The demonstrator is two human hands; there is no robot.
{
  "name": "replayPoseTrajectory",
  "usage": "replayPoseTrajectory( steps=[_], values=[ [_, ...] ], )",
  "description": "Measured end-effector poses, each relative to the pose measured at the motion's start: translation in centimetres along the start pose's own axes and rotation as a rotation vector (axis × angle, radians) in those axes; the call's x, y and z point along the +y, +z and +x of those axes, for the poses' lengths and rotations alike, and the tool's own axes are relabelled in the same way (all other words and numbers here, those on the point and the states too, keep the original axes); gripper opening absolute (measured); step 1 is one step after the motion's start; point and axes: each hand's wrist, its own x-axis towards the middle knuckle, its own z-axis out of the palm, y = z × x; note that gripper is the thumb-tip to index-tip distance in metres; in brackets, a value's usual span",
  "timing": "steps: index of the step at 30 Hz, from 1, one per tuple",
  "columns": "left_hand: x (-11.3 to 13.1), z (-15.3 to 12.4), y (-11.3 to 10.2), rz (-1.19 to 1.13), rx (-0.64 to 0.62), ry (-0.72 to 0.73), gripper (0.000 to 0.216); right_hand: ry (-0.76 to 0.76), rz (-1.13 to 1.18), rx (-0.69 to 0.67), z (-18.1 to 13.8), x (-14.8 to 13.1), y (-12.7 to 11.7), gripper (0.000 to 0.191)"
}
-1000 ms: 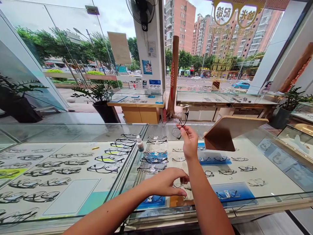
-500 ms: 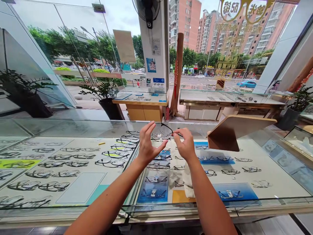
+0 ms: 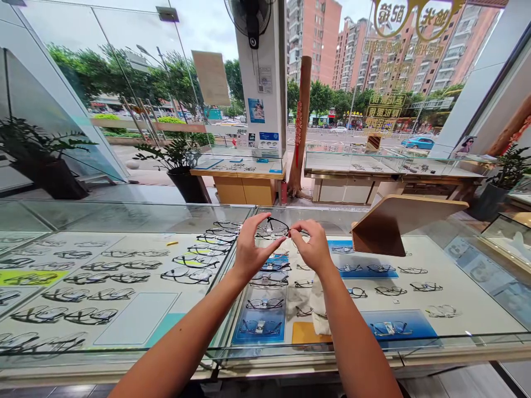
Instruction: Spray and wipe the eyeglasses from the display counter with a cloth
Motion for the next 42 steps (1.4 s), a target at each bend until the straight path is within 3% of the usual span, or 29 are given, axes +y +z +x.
replayPoseTrajectory(
  steps=[3,7,15,22,32,42],
  values=[
    [0.3,0.2,-0.2,-0.028,0.04,-0.116,0.061,-0.032,0.018,0.103,-0.1,-0.1,0.0,0.014],
    [0.4,0.6,-0.6,-0.04,0.138,-0.265,0.063,-0.011,0.0,0.269,-0.3,0.0,0.5,0.04],
    [0.3,0.9,-0.8,-0.049,0.253,-0.376,0.064,0.019,-0.127,0.274,-0.8,0.3,2.5,0.056],
    [0.3,0.9,-0.7,-0.058,0.242,-0.376,0.063,-0.045,-0.192,0.349,-0.9,0.1,2.8,0.055],
    [0.2,0.5,-0.2,-0.169,0.172,-0.496,0.07,-0.111,-0.271,0.424,-0.9,0.0,2.7,0.057],
    [0.1,0.4,0.0,-0.175,0.167,-0.485,0.062,-0.152,-0.294,0.454,-1.0,-0.1,2.7,0.059]
  ],
)
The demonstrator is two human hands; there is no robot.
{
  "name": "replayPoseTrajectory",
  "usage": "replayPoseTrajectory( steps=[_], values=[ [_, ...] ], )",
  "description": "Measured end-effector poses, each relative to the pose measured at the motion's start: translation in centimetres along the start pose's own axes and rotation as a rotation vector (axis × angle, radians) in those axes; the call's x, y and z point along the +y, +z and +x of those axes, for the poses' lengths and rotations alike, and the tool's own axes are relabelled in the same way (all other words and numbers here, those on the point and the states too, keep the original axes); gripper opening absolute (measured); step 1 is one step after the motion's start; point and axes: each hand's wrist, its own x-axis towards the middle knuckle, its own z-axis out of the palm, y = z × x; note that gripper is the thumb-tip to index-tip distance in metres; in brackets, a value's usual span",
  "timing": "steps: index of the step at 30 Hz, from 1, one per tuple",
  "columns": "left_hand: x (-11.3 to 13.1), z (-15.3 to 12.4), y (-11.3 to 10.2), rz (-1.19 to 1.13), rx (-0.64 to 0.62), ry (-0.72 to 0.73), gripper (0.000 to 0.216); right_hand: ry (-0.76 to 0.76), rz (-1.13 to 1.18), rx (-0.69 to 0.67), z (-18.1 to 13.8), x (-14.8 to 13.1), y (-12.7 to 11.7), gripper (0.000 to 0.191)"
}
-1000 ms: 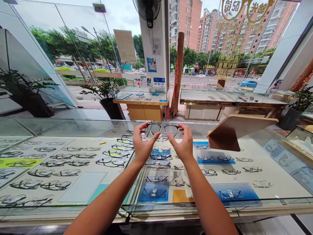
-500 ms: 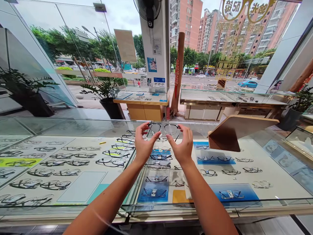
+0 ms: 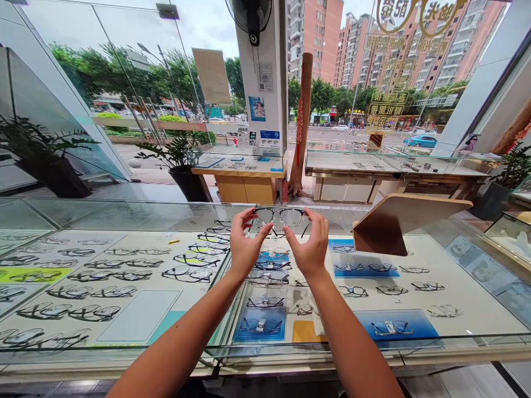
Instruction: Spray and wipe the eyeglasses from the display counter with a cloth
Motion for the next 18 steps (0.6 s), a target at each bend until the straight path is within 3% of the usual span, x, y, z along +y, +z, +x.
replayPoseTrajectory(
  steps=[18],
  values=[
    [0.32,-0.14,0.0,0.04,0.06,0.056,0.062,0.038,0.032,0.0,-0.31,0.55,0.32,0.06]
  ],
)
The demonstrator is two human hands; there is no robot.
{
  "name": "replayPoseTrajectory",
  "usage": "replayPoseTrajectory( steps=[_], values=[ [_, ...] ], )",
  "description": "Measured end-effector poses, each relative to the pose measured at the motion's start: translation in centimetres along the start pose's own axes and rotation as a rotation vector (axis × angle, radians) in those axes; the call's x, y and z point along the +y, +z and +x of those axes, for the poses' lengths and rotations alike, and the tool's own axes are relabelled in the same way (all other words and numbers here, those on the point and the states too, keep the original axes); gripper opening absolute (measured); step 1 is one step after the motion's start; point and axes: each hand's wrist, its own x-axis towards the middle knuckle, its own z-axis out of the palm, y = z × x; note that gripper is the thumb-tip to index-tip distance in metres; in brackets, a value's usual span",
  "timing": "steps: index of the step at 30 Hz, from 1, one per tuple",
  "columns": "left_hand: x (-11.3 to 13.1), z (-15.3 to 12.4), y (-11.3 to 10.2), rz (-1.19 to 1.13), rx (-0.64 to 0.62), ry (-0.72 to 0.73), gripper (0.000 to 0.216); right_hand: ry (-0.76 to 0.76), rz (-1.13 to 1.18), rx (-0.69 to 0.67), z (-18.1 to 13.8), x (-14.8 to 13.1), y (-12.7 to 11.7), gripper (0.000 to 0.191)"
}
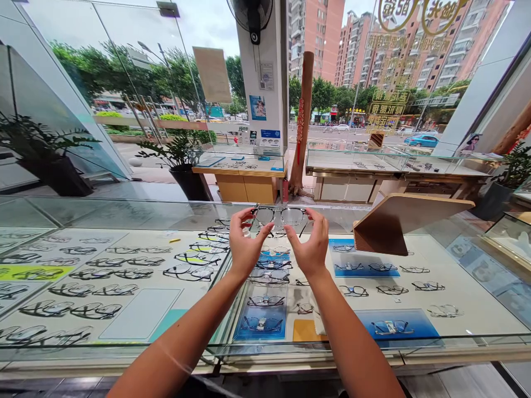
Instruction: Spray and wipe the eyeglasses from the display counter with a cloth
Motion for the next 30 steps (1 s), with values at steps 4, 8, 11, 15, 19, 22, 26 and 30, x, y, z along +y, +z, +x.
replayPoseTrajectory(
  steps=[4,8,11,15,19,22,26,30],
  values=[
    [0.3,0.01,-0.12,0.031,0.028,0.035,0.06,0.028,0.015,-0.016,-0.07,0.13,0.12,0.06],
    [0.59,-0.01,-0.22,0.046,0.054,0.063,0.06,0.056,0.038,-0.038,-0.13,0.25,0.23,0.06],
    [0.66,-0.01,-0.24,0.047,0.062,0.076,0.06,0.069,0.041,-0.047,-0.17,0.33,0.3,0.06],
    [0.68,0.0,-0.22,0.046,0.071,0.09,0.06,0.077,0.049,-0.05,-0.19,0.36,0.33,0.06],
    [0.69,-0.01,-0.23,0.056,0.079,0.106,0.061,0.083,0.054,-0.06,-0.21,0.33,0.31,0.061],
    [0.71,-0.06,-0.24,0.066,0.082,0.11,0.061,0.083,0.051,-0.063,-0.23,0.32,0.3,0.061],
    [0.75,-0.1,-0.24,0.055,0.077,0.109,0.061,0.068,0.048,-0.048,-0.26,0.31,0.29,0.061],
    [0.65,-0.07,-0.2,0.054,0.073,0.099,0.061,0.05,0.041,-0.037,-0.23,0.21,0.25,0.06]
  ],
)
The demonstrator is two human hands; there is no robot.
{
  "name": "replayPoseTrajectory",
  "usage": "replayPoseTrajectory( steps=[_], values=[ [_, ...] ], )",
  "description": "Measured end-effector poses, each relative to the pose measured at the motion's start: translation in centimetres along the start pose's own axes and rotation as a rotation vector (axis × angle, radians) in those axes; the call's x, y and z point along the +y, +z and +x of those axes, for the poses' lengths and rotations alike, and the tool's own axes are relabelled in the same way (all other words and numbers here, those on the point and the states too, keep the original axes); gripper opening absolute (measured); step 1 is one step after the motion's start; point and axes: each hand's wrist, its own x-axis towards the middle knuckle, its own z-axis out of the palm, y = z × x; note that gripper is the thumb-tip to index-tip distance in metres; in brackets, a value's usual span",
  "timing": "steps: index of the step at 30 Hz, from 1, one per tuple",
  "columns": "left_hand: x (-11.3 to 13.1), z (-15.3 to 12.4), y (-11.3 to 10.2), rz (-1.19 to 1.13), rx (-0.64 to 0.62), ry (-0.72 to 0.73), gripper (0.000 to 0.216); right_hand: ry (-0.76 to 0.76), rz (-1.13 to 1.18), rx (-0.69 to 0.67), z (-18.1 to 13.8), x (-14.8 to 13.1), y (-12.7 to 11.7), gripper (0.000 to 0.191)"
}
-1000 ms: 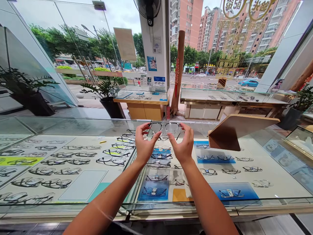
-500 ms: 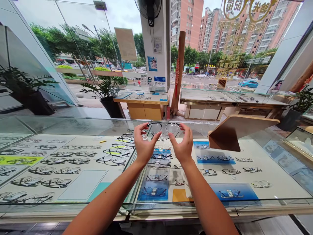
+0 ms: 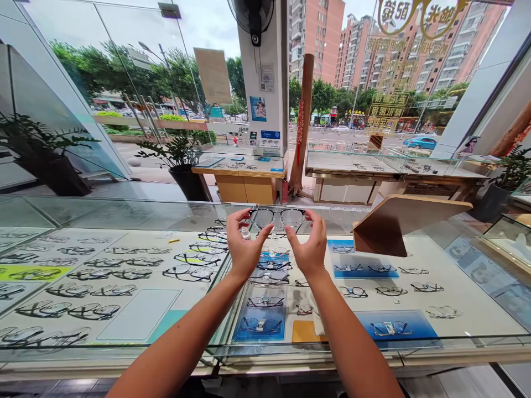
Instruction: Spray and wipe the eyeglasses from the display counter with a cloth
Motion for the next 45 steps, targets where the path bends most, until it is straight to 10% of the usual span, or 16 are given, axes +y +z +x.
replayPoseTrajectory(
  steps=[21,28,45],
  values=[
    [-0.1,0.0,0.0,0.027,0.028,0.051,0.062,0.026,-0.004,-0.02,0.0,-0.1,0.1,0.059],
    [-1.5,0.0,0.5,-0.111,-0.064,-0.13,0.064,0.094,0.252,-0.036,0.7,0.1,-0.4,0.046],
    [-2.0,0.0,0.6,-0.089,-0.053,0.138,0.063,0.479,0.648,0.021,1.6,1.1,-0.1,0.034]
  ],
)
